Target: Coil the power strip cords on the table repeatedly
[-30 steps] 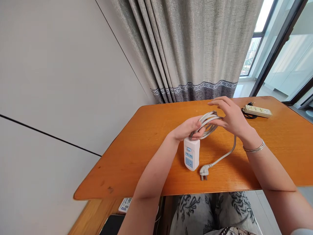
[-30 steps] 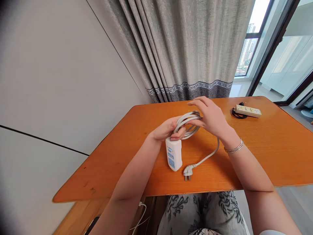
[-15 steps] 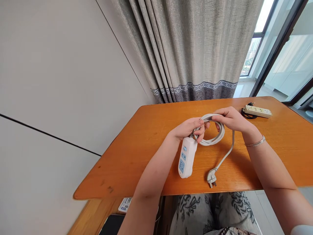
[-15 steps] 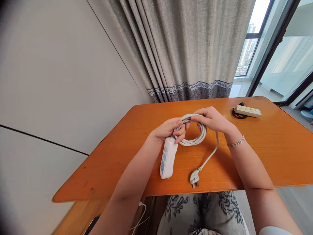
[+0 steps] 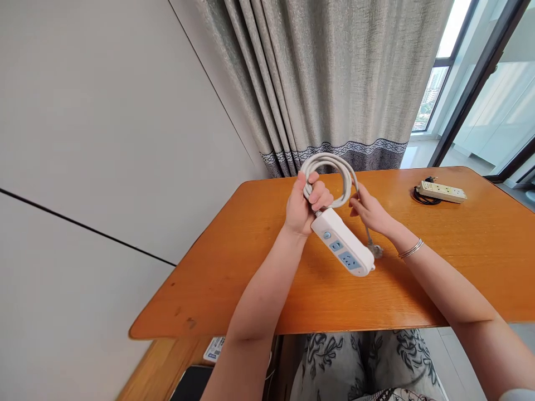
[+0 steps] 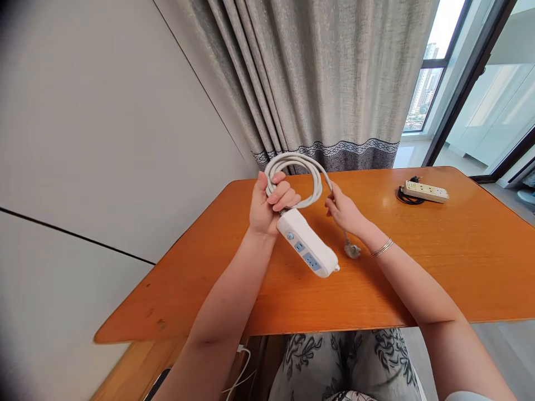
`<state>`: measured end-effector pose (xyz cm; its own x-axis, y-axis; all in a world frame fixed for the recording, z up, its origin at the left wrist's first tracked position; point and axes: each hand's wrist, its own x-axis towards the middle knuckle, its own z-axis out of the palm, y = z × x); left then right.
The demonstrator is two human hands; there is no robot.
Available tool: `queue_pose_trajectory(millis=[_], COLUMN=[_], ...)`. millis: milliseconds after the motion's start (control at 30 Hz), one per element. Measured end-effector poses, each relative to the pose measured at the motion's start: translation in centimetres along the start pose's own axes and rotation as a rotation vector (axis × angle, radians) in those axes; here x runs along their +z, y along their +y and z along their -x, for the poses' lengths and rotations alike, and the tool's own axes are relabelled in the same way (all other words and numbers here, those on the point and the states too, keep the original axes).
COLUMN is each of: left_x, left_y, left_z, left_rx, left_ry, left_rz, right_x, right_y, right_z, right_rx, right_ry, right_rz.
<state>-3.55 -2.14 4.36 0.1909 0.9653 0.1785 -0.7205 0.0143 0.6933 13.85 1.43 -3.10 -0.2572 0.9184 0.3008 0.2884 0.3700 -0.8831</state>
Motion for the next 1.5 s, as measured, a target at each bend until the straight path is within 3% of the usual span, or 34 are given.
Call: queue_pose_trajectory(millis=[200,267,333,433,533,733,900,1000,1167,1333,1400,1500], left_x=[-0.9,-1.4,-1.9,-2.4,-2.5,-2.5,-2.7,-2.7,-2.5,-2.5,-2.5,-2.4], left_y=[1.1,0.9,0.4,-0.8,-2.0,-2.7,-2.3,-2.5,-3.4,-3.6,-3.5,-3.4], left_z=[-0.8,-1.1,-1.3,-1.2,-1.0,-0.9,-0.7,-0.5,-0.3,0.2,0.4,0.5], left_rx=[0.318,0.368,0.396,0.374,0.281,0.126,0.153,0.089,-0.294,-0.346,-0.348,-0.361], left_ry=[0.135,0.157,0.132,-0.027,-0.173,-0.243,-0.282,-0.349,-0.611,-0.649,-0.621,-0.570], left_rz=[-0.196,-0.264,-0.348,-0.503,-0.627,-0.656,-0.717,-0.787,-0.625,-0.405,-0.345,-0.315], right_x=[-0.4,-1.0,-1.5,-1.6,-1.2,-1.6,-2.7,-3.3,-4.6,-4.3,-3.6,-2.8], right_y=[-0.6,-1.5,-2.4,-3.7,-4.9,-6.2,-7.1,-7.2,-6.7,-6.4,-5.9,-4.6], right_z=[1.1,1.5,1.8,2.5,3.2,3.6,3.6,3.8,3.7,3.1,2.7,1.8], right_rx=[-0.062,-0.076,-0.040,-0.010,-0.105,-0.659,-0.823,-0.795,-0.689,-0.602,-0.534,-0.363], right_ry=[-0.428,-0.508,-0.472,-0.320,-0.238,-0.101,0.034,0.077,0.271,0.536,0.550,0.420], right_rz=[0.299,0.447,0.715,1.152,1.313,1.190,1.137,1.034,0.932,0.712,0.510,0.172])
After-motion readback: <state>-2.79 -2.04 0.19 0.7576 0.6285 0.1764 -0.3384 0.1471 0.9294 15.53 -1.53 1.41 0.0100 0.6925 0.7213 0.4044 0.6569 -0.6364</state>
